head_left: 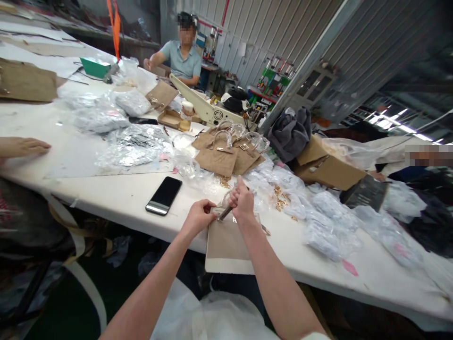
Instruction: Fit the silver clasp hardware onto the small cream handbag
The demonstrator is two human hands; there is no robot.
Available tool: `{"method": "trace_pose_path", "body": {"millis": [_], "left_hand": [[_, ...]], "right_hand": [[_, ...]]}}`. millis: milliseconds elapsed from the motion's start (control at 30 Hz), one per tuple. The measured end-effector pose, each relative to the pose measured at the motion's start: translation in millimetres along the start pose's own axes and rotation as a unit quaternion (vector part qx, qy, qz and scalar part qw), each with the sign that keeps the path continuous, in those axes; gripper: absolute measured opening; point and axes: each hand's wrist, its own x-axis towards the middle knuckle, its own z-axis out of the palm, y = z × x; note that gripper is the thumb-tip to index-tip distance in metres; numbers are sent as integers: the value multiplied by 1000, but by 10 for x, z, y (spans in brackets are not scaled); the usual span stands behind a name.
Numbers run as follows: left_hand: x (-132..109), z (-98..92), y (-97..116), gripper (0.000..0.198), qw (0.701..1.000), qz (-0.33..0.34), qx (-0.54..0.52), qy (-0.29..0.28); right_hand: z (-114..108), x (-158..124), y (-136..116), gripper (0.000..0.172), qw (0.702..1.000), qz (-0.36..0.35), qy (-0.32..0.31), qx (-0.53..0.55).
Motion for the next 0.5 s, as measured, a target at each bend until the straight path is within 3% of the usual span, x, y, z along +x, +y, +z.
{"method": "trace_pose_path", "body": {"millis": [100, 333, 500], "left_hand": [[-14, -11, -17, 31, 1000, 3, -3, 1], [-25, -67, 6, 35, 1000, 22, 1, -20], [-21, -107, 8, 35, 998, 17, -9, -55]], "right_hand": [[14, -192, 0, 69, 995, -97, -11, 2], [52, -438, 220, 63, 974, -204, -6, -93], [37, -308, 35, 68, 989, -143, -29, -29]]}}
